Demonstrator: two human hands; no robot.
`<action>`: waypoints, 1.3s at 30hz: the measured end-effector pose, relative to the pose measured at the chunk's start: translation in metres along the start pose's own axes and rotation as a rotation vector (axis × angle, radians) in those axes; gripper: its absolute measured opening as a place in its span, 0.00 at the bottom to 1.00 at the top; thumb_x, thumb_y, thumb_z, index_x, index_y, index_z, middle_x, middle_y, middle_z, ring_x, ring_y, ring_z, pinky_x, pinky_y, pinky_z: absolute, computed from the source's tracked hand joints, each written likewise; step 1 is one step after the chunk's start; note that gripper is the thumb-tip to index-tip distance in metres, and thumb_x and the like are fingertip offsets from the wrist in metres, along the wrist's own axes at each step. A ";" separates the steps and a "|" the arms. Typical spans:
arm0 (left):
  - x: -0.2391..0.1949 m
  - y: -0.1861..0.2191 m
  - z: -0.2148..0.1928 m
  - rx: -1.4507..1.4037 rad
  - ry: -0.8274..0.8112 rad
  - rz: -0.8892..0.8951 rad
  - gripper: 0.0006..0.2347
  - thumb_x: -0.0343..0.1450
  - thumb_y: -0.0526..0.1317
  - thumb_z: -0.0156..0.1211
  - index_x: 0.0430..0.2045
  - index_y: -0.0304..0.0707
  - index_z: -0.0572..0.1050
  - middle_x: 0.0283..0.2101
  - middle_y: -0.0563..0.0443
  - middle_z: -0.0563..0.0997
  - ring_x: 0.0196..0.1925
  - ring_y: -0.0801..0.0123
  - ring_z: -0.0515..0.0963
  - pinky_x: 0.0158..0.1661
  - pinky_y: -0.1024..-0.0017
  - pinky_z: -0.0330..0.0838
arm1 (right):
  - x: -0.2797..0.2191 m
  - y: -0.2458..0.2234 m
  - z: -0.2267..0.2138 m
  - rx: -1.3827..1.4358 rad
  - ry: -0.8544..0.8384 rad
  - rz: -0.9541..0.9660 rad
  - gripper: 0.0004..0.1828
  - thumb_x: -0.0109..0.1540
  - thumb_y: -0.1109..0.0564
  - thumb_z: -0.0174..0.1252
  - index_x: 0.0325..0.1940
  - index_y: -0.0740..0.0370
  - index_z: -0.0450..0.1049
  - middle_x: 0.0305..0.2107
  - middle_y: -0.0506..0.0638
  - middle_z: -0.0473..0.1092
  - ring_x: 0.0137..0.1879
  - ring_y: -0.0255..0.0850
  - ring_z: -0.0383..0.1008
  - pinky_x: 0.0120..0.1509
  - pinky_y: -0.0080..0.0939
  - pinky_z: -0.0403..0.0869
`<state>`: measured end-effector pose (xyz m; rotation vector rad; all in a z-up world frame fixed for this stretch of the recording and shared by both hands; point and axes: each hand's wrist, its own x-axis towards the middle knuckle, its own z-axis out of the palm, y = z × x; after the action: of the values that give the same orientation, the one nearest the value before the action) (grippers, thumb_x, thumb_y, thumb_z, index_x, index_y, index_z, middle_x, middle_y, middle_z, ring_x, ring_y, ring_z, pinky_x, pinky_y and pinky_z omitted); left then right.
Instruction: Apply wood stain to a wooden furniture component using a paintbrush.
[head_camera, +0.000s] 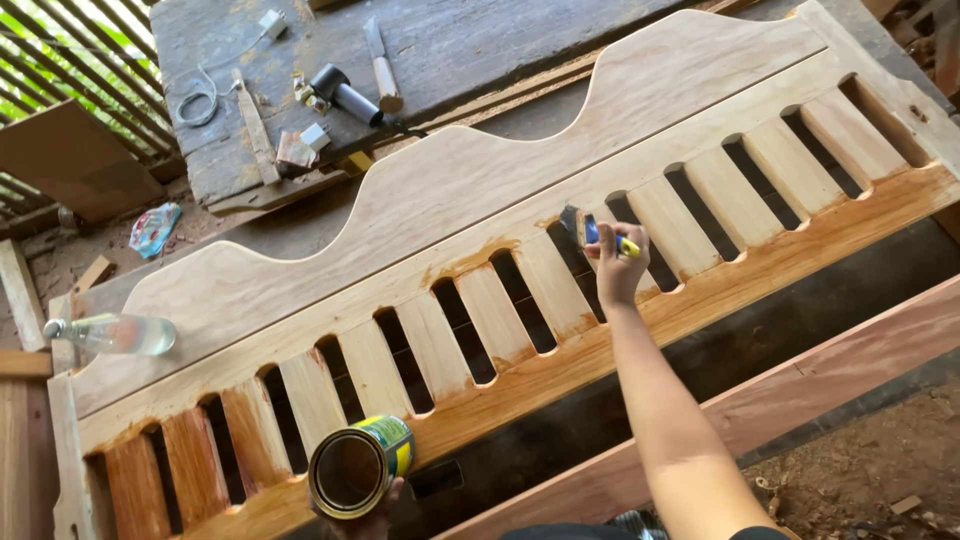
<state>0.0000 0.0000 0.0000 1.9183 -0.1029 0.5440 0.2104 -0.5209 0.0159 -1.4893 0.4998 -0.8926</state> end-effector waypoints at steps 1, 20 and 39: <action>0.022 -0.016 0.029 0.006 0.007 -0.004 0.55 0.52 0.43 0.82 0.71 0.37 0.45 0.69 0.38 0.67 0.66 0.54 0.74 0.64 0.57 0.73 | 0.004 -0.005 -0.004 -0.055 -0.110 -0.058 0.12 0.70 0.53 0.61 0.43 0.64 0.68 0.42 0.52 0.66 0.34 0.39 0.79 0.36 0.37 0.80; 0.019 0.005 0.036 0.566 -0.038 -0.062 0.54 0.47 0.43 0.83 0.66 0.36 0.48 0.63 0.41 0.69 0.66 0.58 0.68 0.69 0.59 0.56 | 0.022 -0.005 -0.006 -0.590 -0.175 -0.642 0.10 0.67 0.63 0.62 0.42 0.61 0.66 0.35 0.58 0.67 0.41 0.58 0.73 0.42 0.55 0.72; 0.054 0.036 0.038 0.002 -0.122 -0.002 0.50 0.55 0.44 0.81 0.67 0.42 0.47 0.66 0.43 0.65 0.67 0.56 0.69 0.68 0.59 0.60 | -0.027 -0.067 0.040 0.238 -0.266 0.098 0.10 0.67 0.58 0.63 0.44 0.66 0.69 0.34 0.53 0.75 0.33 0.37 0.81 0.37 0.34 0.83</action>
<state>0.0493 -0.0385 0.0416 1.9529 -0.1783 0.4256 0.2113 -0.4660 0.0775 -1.3284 0.2580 -0.6415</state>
